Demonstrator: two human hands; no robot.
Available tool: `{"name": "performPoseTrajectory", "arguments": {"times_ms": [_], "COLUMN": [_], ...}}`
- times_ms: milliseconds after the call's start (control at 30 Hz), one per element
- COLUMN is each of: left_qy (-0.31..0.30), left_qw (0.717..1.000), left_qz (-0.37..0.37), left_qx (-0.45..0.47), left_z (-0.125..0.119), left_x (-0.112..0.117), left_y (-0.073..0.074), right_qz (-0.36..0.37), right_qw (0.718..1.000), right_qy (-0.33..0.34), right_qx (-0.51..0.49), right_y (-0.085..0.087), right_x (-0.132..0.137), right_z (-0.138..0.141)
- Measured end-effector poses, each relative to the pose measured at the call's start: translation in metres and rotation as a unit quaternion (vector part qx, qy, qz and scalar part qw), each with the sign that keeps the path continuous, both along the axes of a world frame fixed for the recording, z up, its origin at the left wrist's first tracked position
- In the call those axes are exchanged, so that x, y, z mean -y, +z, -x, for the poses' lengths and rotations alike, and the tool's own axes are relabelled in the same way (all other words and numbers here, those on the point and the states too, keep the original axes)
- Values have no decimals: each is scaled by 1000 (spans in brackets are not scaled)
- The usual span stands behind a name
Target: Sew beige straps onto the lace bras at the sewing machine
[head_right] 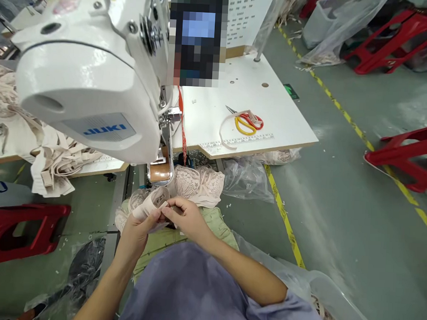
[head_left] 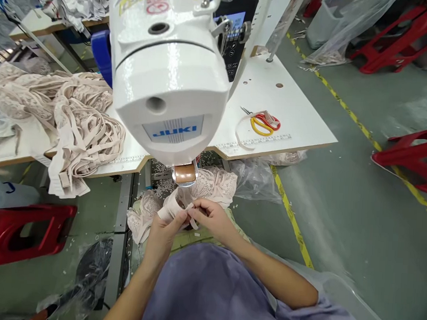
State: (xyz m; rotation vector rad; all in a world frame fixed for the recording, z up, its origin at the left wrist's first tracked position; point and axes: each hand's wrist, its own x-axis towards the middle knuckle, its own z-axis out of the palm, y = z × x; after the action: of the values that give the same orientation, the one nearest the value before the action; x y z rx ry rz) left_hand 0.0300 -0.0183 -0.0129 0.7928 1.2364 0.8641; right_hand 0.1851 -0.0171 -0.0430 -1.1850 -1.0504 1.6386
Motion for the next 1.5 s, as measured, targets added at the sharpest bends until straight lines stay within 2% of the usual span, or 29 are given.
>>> {"name": "performPoseTrajectory", "arguments": {"times_ms": [100, 200, 267, 367, 433, 533, 967, 1133, 1300, 1400, 1500], "left_qy": [-18, 9, 40, 80, 88, 74, 29, -32, -98, -118, -123], "left_qw": [1000, 999, 998, 996, 995, 997, 988, 976, 963, 962, 971], "left_qz": [0, -14, -23, -25, -25, -27, -74, -96, -112, -132, -116], "left_qx": [-9, -36, -50, -42, -29, -22, -130, -192, -224, -210, -171], "left_z": [3, 5, 4, 0, -3, -7, -14, -7, 4, 8, 12], "left_x": [3, 5, 5, 3, 2, 2, 4, 1, -2, -3, -5], "left_y": [-2, -5, -5, -2, -1, -1, 5, 9, 9, 6, 4], "right_qz": [13, 6, -58, -217, -298, -346, -334, -330, -337, -324, -289], "right_qw": [1000, 1000, 993, 947, 915, 890, 894, 899, 897, 904, 926], "right_qy": [-7, 2, -36, -101, -100, -85, -99, -23, 64, 88, 84], "right_qx": [11, 26, 93, 212, 252, 283, 282, 285, 280, 266, 230], "right_y": [1, 5, 7, 8, 8, 7, 4, 4, 12, 17, 18], "right_x": [-3, -4, -1, 3, 5, 3, -2, -10, -18, -18, -16], "right_z": [0, -2, -3, -3, -2, -1, -7, -18, -27, -27, -25]}}
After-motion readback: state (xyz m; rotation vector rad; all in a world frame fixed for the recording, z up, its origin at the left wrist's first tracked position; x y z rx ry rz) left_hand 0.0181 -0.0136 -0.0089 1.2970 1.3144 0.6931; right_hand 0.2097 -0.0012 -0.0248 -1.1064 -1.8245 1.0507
